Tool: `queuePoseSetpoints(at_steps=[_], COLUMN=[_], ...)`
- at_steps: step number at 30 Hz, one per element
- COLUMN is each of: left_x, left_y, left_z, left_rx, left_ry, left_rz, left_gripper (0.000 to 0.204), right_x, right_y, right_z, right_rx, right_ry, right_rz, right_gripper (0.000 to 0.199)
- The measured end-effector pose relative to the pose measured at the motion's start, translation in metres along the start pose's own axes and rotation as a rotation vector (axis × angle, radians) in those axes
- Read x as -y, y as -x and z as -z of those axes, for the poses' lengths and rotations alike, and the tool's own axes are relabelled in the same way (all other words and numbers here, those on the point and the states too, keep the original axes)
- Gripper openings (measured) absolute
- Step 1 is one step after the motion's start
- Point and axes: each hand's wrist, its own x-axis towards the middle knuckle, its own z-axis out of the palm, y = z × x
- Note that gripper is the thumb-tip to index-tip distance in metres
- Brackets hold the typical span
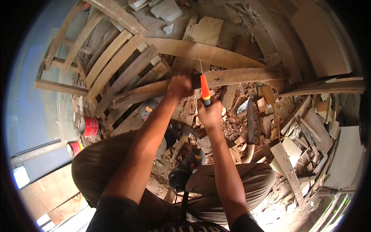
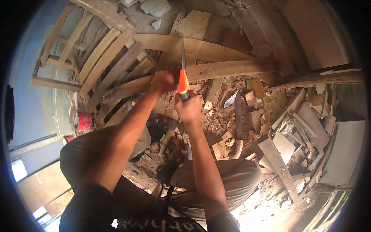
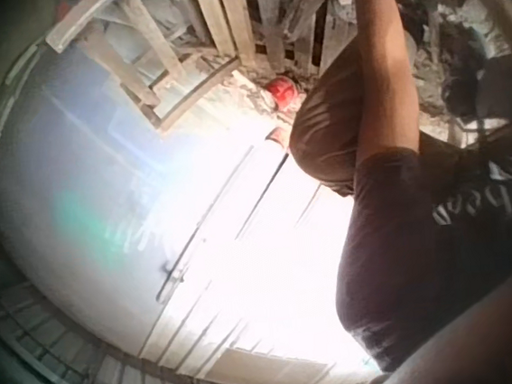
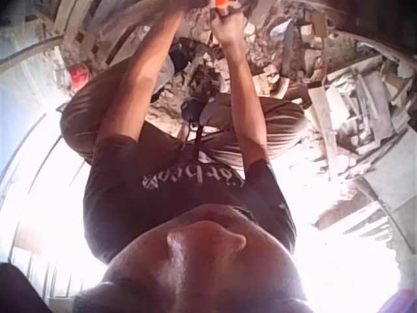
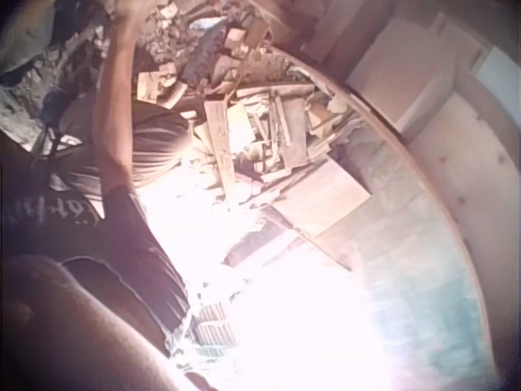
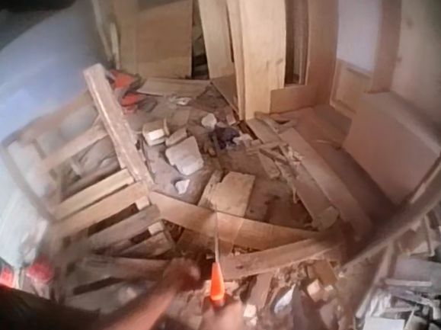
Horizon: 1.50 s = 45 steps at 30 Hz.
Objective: The person sits on the floor and uses a hand saw to cut a wooden plank. They hold the plank with one hand and saw with the other, producing wood shavings.
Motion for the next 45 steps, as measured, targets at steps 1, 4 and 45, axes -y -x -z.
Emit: queuePoseSetpoints(at_steps=[1,4,45], left_x=[-0.001,0.0,0.023], left_y=[0.0,-0.008,-0.035], left_z=[0.002,0.008,0.043], left_rx=[0.038,0.096,0.275], left_ry=[-0.008,-0.018,0.106], left_rz=[0.01,0.012,-0.114], left_gripper=[0.077,0.073,0.052], right_x=[0.007,0.011,0.003], right_y=[0.0,-0.007,0.012], right_z=[0.005,0.005,0.02], right_rx=[0.044,0.033,0.083], right_ry=[-0.006,0.015,-0.022], right_rz=[-0.044,-0.036,-0.102], right_gripper=[0.022,0.026,0.02])
